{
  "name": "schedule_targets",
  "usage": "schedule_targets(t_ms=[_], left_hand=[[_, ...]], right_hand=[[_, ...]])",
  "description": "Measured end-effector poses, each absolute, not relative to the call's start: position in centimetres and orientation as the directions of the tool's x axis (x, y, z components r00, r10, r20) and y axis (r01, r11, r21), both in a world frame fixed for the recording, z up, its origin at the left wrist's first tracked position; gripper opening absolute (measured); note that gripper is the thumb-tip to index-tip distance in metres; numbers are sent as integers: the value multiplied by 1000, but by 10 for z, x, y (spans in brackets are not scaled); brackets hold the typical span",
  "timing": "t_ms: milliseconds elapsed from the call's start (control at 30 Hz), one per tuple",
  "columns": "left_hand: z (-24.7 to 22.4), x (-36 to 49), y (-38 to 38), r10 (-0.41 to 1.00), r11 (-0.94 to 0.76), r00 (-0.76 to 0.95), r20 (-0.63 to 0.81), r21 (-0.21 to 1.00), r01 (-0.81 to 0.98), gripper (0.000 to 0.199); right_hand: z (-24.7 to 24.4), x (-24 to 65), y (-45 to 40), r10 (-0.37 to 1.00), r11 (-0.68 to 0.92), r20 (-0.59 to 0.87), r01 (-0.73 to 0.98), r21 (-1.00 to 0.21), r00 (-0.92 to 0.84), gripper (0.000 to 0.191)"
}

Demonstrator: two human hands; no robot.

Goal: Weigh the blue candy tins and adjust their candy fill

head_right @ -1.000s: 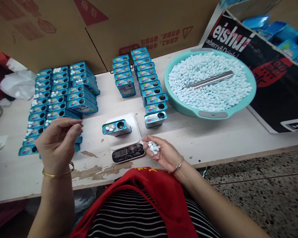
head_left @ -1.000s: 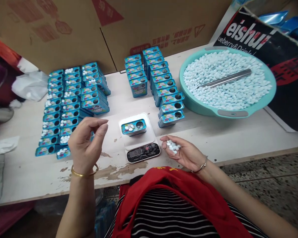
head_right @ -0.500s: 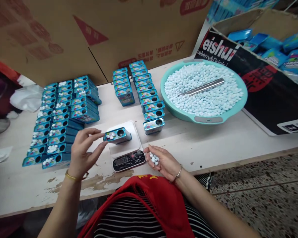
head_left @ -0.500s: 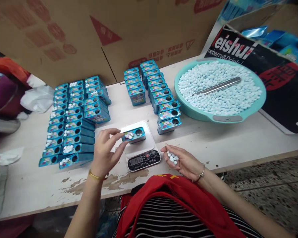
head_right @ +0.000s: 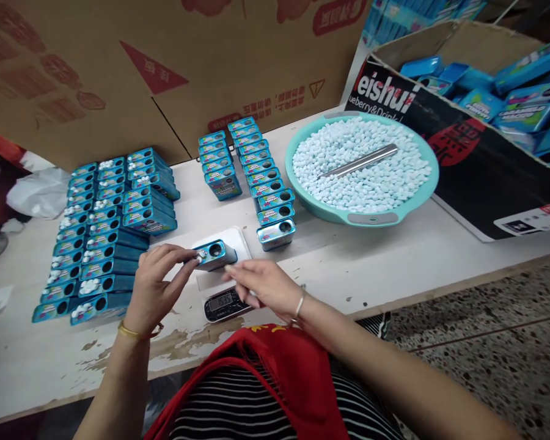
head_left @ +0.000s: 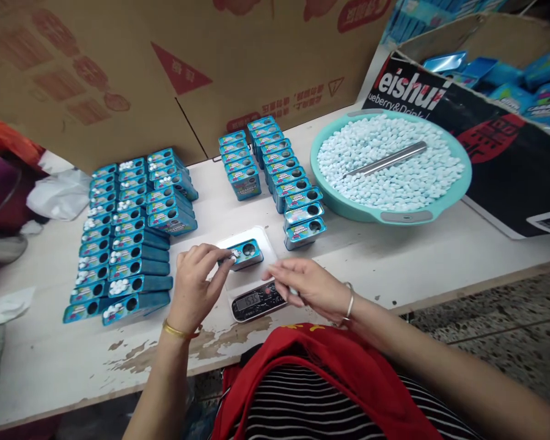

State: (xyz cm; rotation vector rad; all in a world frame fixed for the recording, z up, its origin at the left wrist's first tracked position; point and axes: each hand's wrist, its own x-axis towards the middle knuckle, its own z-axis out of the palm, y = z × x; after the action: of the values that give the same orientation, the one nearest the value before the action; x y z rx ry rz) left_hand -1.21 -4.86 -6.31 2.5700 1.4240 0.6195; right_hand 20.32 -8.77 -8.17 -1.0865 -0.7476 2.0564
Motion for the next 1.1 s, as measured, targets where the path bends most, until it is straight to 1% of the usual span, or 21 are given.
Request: schedule_targets(t_ms=[100, 200, 267, 400, 533, 633, 733, 800, 867, 900, 967, 1033, 1100], left_hand=[[-66, -14, -48, 836, -540, 446, 321, 334, 772, 14], [-68, -19, -51, 828, -548, 433, 356, 349, 760, 27], [-71, -25, -56, 817, -554, 425, 391, 322, 768, 34], [-82, -27, -70, 785, -561, 432, 445, 215, 799, 40], [-91, -7, -75, 781, -577, 490, 388, 149, 803, 56], [-92, 9, -71, 778, -586, 508, 370, 136, 798, 61], [-88, 11, -63, 806, -548, 465, 365, 165, 820, 69], [-84, 6, -55, 832, -538, 476, 285, 212, 816, 63], [-81, 1, -40, 840, -543, 505, 198, 285, 790, 46], [-79, 0, -29, 837, -546, 513, 188, 322, 774, 39], [-77, 3, 0, 832, -555, 504, 232, 356, 752, 33], [-80, 13, 35, 816, -577, 511, 270, 326, 749, 32], [-87, 27, 69, 813, -579, 531, 238, 251, 775, 33]], right_hand=[[-64, 191, -58, 857, -452, -356, -211, -866, -373, 31], [-59, 184, -39, 881, -405, -342, -146, -903, -325, 38], [-60, 187, -37, 880, -414, -351, -153, -897, -321, 38], [-69, 203, -50, 865, -464, -383, -228, -856, -325, 35], [-83, 215, -71, 825, -550, -465, -263, -793, -322, 39], [-93, 219, -83, 798, -592, -508, -259, -763, -324, 42], [-101, 224, -94, 780, -615, -529, -255, -746, -334, 44], [-106, 229, -99, 775, -624, -539, -261, -737, -329, 45], [-112, 234, -103, 773, -629, -548, -273, -727, -320, 47], [-115, 235, -105, 770, -633, -553, -277, -723, -318, 49], [-121, 235, -107, 762, -643, -561, -276, -715, -324, 52], [-125, 233, -108, 759, -646, -559, -271, -714, -334, 53], [-128, 229, -109, 761, -642, -550, -275, -716, -346, 53]])
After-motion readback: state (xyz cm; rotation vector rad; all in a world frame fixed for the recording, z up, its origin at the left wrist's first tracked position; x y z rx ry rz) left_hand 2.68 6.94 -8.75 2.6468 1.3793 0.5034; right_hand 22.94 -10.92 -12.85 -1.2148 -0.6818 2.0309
